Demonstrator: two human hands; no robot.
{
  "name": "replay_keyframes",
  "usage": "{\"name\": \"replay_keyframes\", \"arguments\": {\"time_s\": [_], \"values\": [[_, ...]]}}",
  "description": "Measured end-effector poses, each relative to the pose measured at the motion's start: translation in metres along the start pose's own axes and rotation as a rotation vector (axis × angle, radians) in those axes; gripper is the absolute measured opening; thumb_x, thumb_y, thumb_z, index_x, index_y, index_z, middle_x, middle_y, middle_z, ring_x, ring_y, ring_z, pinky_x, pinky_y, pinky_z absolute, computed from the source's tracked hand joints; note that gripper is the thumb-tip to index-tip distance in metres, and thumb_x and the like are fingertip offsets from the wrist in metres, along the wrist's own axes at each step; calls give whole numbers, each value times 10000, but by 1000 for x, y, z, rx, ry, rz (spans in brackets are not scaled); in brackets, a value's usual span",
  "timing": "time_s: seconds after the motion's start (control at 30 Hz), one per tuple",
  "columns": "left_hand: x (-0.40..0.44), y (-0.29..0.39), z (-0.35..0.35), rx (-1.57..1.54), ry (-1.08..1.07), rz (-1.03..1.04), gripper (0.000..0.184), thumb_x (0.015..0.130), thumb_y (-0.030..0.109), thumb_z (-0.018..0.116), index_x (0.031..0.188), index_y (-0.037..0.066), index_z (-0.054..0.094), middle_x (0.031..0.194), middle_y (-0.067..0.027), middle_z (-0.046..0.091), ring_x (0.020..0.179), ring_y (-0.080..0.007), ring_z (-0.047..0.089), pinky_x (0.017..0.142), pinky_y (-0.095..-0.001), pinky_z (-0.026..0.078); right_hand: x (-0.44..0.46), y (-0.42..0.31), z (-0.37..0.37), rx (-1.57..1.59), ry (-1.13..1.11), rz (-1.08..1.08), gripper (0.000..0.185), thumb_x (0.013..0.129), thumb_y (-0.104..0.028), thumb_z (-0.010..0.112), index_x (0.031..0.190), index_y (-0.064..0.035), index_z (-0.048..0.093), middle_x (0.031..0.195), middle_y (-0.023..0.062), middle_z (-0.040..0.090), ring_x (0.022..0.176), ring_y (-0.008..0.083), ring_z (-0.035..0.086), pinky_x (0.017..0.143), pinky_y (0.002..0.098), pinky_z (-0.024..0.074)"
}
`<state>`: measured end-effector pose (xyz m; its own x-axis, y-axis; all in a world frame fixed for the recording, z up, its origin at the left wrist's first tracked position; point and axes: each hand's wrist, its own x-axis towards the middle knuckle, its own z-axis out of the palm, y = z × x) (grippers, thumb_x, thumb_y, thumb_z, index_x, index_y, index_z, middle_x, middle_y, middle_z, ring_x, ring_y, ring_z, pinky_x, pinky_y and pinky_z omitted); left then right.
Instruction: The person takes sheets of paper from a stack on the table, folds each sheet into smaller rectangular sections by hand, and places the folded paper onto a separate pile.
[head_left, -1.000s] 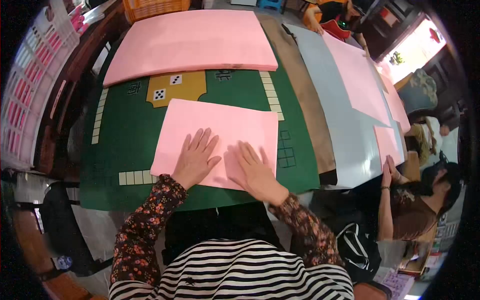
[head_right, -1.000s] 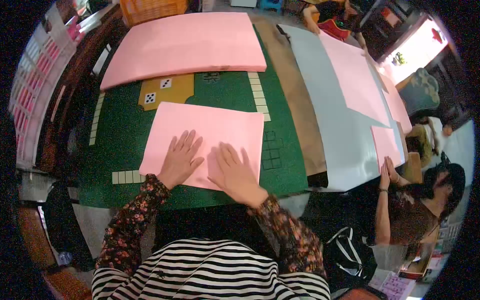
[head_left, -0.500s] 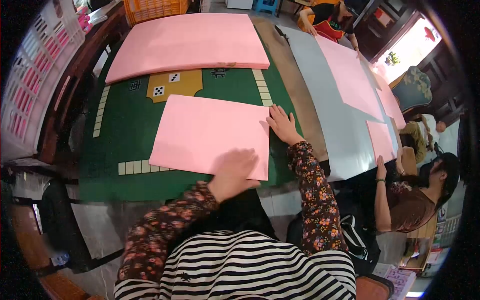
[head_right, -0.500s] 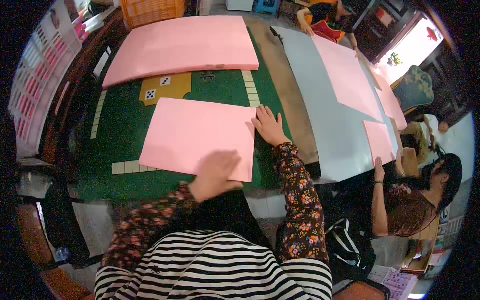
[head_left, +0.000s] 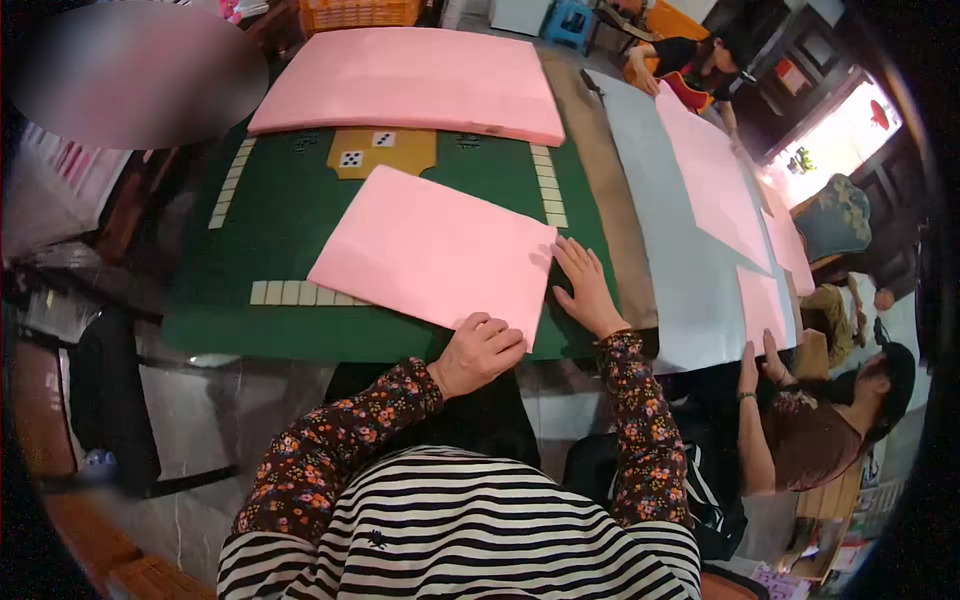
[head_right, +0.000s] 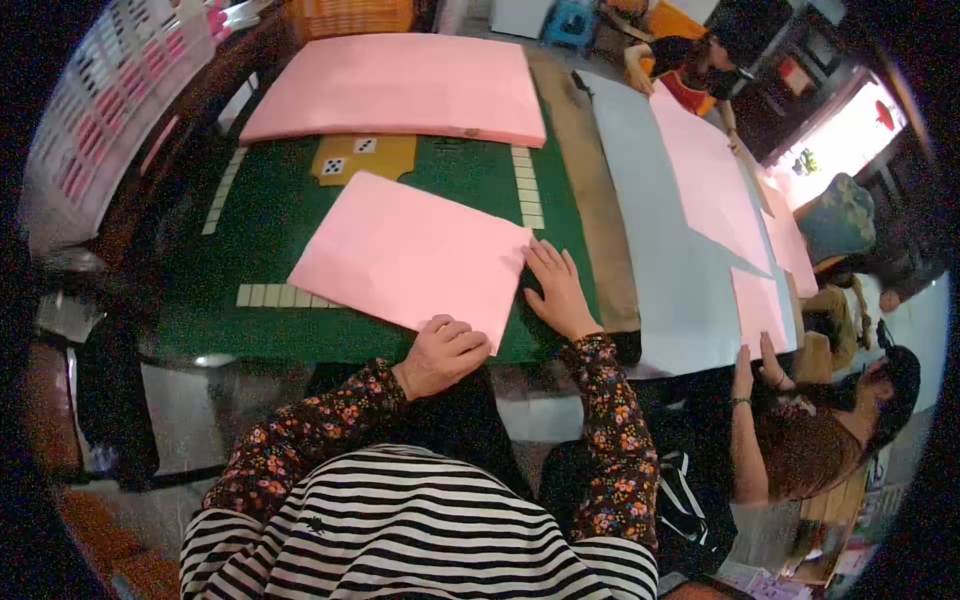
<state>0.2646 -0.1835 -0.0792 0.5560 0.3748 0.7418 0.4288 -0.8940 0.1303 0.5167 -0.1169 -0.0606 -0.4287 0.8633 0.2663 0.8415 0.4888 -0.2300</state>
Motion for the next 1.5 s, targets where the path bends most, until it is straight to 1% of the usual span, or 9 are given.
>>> {"name": "replay_keyframes", "arguments": {"time_s": [0.1,0.2,0.4,0.5,0.6,0.77,0.97,1.0,1.5], "values": [[-14,-6,-23,-49,102,-24,234,744,117,689,971,88,643,979,-14,622,869,-178,592,785,-353,460,11,-21,6,-33,27,-139,649,760,-77,641,1378,-128,450,1447,102,420,1361,275,352,1131,488,213],[-30,-12,-46,-108,163,-31,265,735,102,680,996,87,634,1062,-20,631,950,-186,601,850,-368,460,16,-33,19,-98,104,-304,384,777,-26,599,1151,-108,626,1295,77,573,1239,241,498,1076,466,314],[-92,-33,-98,-51,23,-117,221,780,76,672,998,68,637,1161,-89,635,1066,-269,602,927,-418,461,-8,-83,-15,-66,154,-381,352,740,-36,631,1088,-87,641,1201,69,626,1050,228,588,937,419,418],[-98,-38,-116,-114,-156,-199,300,777,116,658,1066,58,607,1248,-100,584,1158,-282,550,998,-430,420,-19,-101,-22,-99,167,-476,336,730,-48,652,1064,-76,644,1170,53,635,967,205,588,852,393,429],[-63,-56,-117,-76,-317,-295,420,869,248,590,1246,69,545,1444,-131,409,1378,-292,317,1135,-458,253,-26,-116,-26,-91,87,-500,326,734,-65,656,1059,-86,646,1111,30,645,968,189,586,857,390,427],[-4,-99,-60,-12,-502,-69,498,939,381,499,1372,138,463,1498,-129,335,1410,-281,262,1156,-468,207,-32,-130,-39,-101,34,-480,336,726,-83,675,1061,-87,649,1075,18,653,970,182,590,867,391,430],[7,-116,-15,-64,-398,142,517,954,455,437,1377,159,464,1489,-133,347,1405,-284,270,1153,-472,199,-29,-138,-64,16,-42,-429,306,727,-71,697,1026,-69,635,964,20,674,868,175,626,848,399,443],[0,-115,-9,-107,-542,78,547,960,486,407,1402,165,435,1504,-128,325,1410,-282,263,1155,-484,181,-25,-138,-69,18,-46,-418,306,727,-71,697,1026,-69,635,964,20,674,868,175,626,848,399,443],[8,-127,0,-202,-512,-40,524,916,451,501,1341,144,497,1470,-96,386,1389,-260,309,1146,-478,203,79,-110,-101,257,-341,-417,209,733,-31,716,932,-59,659,783,50,656,753,210,643,812,392,462]]}}
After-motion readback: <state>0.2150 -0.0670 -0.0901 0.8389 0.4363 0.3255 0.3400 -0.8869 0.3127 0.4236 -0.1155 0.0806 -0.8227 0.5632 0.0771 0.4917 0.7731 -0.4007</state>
